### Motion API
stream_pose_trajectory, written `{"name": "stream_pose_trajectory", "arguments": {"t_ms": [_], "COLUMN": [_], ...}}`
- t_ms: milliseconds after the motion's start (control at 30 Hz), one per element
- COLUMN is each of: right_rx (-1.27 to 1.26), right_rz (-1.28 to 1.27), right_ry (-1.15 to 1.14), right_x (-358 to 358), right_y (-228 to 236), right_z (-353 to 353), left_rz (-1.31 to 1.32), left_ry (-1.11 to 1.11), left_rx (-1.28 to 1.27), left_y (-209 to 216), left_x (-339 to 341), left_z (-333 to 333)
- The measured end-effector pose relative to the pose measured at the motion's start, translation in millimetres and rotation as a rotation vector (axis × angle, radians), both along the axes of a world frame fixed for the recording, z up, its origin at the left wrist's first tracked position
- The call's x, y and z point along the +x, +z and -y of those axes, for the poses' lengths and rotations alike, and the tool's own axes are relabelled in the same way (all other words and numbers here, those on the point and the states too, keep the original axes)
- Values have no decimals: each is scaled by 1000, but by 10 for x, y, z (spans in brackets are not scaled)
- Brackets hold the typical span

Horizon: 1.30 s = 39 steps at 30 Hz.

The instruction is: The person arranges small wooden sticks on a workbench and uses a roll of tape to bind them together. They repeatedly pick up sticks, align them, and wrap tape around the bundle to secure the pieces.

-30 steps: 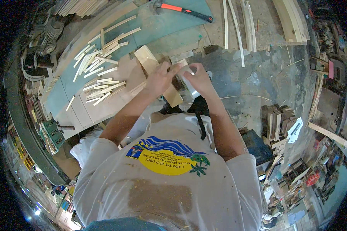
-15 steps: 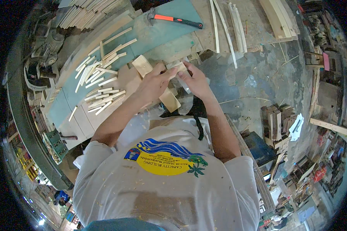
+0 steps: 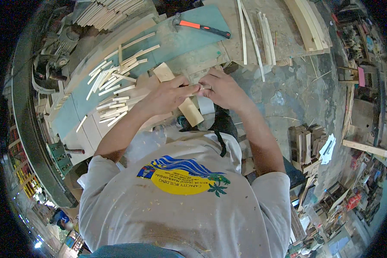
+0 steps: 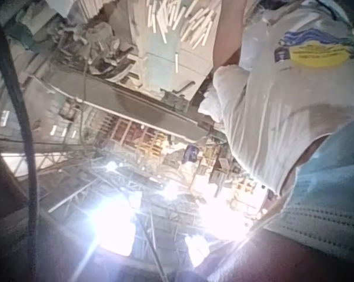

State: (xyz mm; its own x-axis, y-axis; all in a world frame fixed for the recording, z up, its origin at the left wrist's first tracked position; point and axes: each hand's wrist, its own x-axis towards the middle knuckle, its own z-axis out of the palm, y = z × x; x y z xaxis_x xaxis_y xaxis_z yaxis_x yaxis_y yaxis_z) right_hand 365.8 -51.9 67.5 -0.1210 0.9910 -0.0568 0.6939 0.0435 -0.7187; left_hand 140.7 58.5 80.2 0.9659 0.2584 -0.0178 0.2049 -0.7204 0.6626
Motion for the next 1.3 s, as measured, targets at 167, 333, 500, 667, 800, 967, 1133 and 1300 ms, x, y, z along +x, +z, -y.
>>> {"name": "stream_pose_trajectory", "arguments": {"t_ms": [167, 333, 500, 667, 800, 967, 1133, 1300], "right_rx": [-46, -25, 106, 92, -29, -376, -429, -625], "right_rz": [109, 134, 109, 98, -103, -555, -620, -982], "right_ry": [185, 202, 156, 138, 120, -167, -253, -755], "right_x": [-85, -171, -258, -318, -289, -328, -339, -243], "right_y": [218, 306, 267, 289, 273, 25, -269, -483], "right_z": [-7, -35, 2, 53, 46, 125, 251, 295], "left_rz": [-69, -52, -153, -289, -293, -275, -343, -356], "left_ry": [-53, 0, 99, -7, -10, -47, -79, -98], "left_rx": [104, 114, 195, 235, 215, 212, 171, 182], "left_y": [167, 145, 201, 129, 144, 159, 103, 134], "left_x": [-74, -183, -198, -239, -276, -212, -179, -50], "left_z": [57, 88, 99, 70, 97, 116, 188, 189]}}
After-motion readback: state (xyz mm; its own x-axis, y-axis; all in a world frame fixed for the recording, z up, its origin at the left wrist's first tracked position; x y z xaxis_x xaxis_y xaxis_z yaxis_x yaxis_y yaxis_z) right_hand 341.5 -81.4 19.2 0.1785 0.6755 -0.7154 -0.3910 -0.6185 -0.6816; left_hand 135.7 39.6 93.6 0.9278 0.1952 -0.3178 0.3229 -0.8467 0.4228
